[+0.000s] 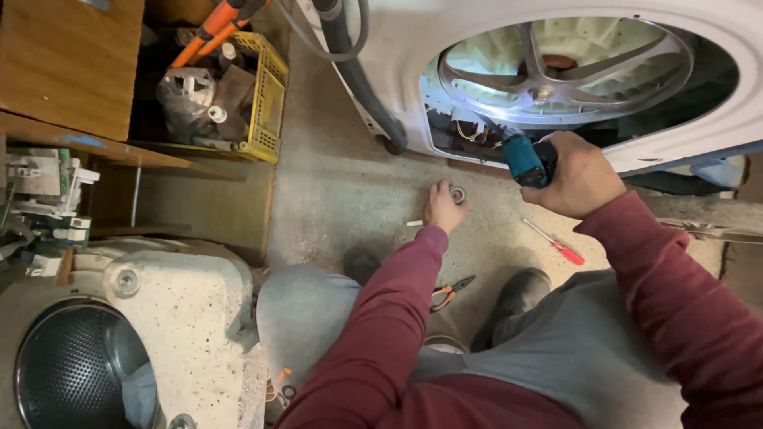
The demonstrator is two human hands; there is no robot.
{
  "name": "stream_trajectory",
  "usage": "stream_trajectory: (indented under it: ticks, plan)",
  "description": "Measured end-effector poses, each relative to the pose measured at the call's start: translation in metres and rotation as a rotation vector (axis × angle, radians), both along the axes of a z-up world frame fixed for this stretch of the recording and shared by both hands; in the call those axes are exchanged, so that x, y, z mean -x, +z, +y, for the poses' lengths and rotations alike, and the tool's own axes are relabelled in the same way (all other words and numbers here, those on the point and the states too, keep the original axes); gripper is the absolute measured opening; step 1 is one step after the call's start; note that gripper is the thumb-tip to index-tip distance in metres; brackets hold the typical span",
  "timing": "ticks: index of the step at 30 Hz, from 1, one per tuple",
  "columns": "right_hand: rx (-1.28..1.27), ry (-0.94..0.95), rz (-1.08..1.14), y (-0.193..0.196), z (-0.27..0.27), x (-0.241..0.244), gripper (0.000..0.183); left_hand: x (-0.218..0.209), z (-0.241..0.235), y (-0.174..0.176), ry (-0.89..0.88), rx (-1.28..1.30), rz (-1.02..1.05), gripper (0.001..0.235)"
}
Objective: The person works on the internal components of a washing machine, using a flashlight to illuminate the area. They apply a substance from a spray can to the wiring and use a screwdriver to manipulate parts inside the machine's drum housing.
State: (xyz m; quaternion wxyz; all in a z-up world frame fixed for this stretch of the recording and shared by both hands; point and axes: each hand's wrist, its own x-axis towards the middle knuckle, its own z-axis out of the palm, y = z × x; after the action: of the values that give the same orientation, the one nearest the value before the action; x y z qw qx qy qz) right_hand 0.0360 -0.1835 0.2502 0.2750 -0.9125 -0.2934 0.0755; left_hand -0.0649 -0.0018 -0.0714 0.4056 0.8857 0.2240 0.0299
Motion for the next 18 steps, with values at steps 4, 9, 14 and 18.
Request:
stream_trajectory:
  ticks: [4, 9, 14, 18]
  plan:
    - [-0.049, 0.003, -0.011, 0.001, 0.000, -0.002, 0.058, -0.001, 0.000, 0.008, 0.021, 0.050, 0.062, 0.063]
    - [-0.064, 0.012, -0.050, 0.001, -0.001, -0.001, 0.058, 0.000, 0.001, 0.016, 0.016, 0.041, 0.071, 0.073]
    - [-0.091, 0.015, -0.055, 0.002, -0.002, -0.001, 0.058, 0.000, 0.002, 0.023, 0.016, 0.034, 0.121, 0.075]
    - [-0.161, 0.042, -0.331, 0.000, -0.004, 0.000, 0.060, -0.002, 0.004, 0.030, -0.024, 0.057, 0.216, 0.075]
